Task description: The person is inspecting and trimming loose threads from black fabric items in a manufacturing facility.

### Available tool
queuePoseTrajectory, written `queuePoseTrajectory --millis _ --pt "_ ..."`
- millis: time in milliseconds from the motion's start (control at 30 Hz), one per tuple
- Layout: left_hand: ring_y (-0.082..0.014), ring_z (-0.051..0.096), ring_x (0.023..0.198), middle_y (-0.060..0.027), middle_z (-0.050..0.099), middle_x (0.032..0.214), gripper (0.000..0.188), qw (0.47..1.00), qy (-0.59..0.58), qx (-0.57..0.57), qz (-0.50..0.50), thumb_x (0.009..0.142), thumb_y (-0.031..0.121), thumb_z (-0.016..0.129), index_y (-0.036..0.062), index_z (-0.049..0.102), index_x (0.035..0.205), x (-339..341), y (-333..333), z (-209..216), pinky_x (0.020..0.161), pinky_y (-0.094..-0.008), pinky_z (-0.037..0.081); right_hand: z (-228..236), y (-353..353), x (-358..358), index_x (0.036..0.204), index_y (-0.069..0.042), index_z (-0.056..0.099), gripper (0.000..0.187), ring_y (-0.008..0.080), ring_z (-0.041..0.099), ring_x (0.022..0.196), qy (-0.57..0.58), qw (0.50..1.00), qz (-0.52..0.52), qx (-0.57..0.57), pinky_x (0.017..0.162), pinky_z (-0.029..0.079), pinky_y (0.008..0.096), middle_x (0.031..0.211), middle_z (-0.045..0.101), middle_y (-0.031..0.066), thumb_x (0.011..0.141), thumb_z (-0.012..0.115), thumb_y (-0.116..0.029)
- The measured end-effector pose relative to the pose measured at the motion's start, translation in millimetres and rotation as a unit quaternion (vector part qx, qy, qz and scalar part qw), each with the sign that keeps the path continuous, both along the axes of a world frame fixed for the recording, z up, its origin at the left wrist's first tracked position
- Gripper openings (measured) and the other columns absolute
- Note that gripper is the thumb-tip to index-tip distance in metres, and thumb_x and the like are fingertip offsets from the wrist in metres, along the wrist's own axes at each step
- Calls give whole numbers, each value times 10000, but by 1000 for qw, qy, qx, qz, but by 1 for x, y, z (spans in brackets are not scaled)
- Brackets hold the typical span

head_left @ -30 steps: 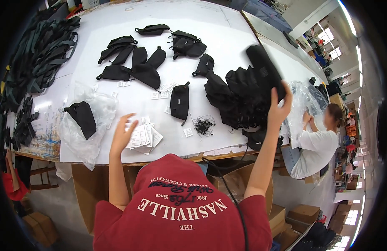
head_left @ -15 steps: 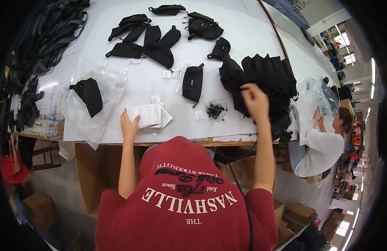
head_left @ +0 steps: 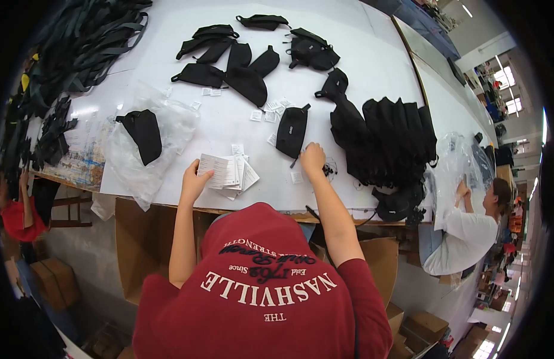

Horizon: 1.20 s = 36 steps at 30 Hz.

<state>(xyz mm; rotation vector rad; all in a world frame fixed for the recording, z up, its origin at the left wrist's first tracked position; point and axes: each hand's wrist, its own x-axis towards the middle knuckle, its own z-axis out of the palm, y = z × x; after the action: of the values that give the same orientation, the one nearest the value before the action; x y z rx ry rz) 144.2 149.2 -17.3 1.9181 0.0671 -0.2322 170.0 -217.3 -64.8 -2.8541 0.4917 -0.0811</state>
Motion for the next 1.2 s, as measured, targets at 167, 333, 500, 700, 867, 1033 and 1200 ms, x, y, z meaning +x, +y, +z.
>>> queuePoseTrajectory --millis 167,333,500,700,867,1033,1200 --pt "-167 575 984 -91 615 1065 389 980 71 -185 35 820 94 632 -11 509 1174 -5 -24 17 881 -289 433 -8 1 -2 834 -12 599 206 300 568 916 44 996 43 -57 771 457 417 909 594 139 770 665 -196" --pt "-171 543 1052 -103 575 1142 428 931 152 -331 -10 849 100 596 9 455 1243 -3 -62 26 926 -303 407 37 -25 -10 846 -21 541 82 199 559 662 -153 949 57 268 604 458 306 787 587 121 812 598 -69" --pt "-154 544 1001 -78 558 1098 531 951 162 -243 -97 852 216 624 14 370 1272 -8 -122 92 890 -293 418 148 -37 -47 880 -38 520 50 47 463 534 -294 798 -5 526 490 370 171 720 590 31 912 531 -74" --pt "-105 527 829 -54 508 969 381 945 88 -234 -211 819 180 666 66 396 1063 -7 -152 94 683 -257 461 172 -28 -70 853 -36 614 116 89 495 503 -229 919 -45 317 505 397 250 707 611 36 814 655 -138" --pt "-92 546 707 -39 513 893 289 920 105 -319 -200 832 128 637 70 420 1013 -8 -153 91 538 -229 451 170 -26 -65 838 -44 613 112 136 512 483 -212 957 -26 196 506 406 266 741 637 59 812 641 -150" --pt "-102 559 682 -37 559 831 274 925 133 -320 -154 824 116 643 80 429 993 -11 -148 90 553 -245 461 94 -52 -55 850 -52 624 147 218 594 613 -146 964 -45 219 580 451 321 774 653 74 781 660 -177" --pt "-111 571 692 -51 586 859 268 929 146 -306 -150 826 131 634 71 431 990 -11 -142 90 579 -256 478 3 -66 -74 890 -71 624 183 280 625 819 107 986 -67 108 702 479 373 850 662 89 757 664 -189"
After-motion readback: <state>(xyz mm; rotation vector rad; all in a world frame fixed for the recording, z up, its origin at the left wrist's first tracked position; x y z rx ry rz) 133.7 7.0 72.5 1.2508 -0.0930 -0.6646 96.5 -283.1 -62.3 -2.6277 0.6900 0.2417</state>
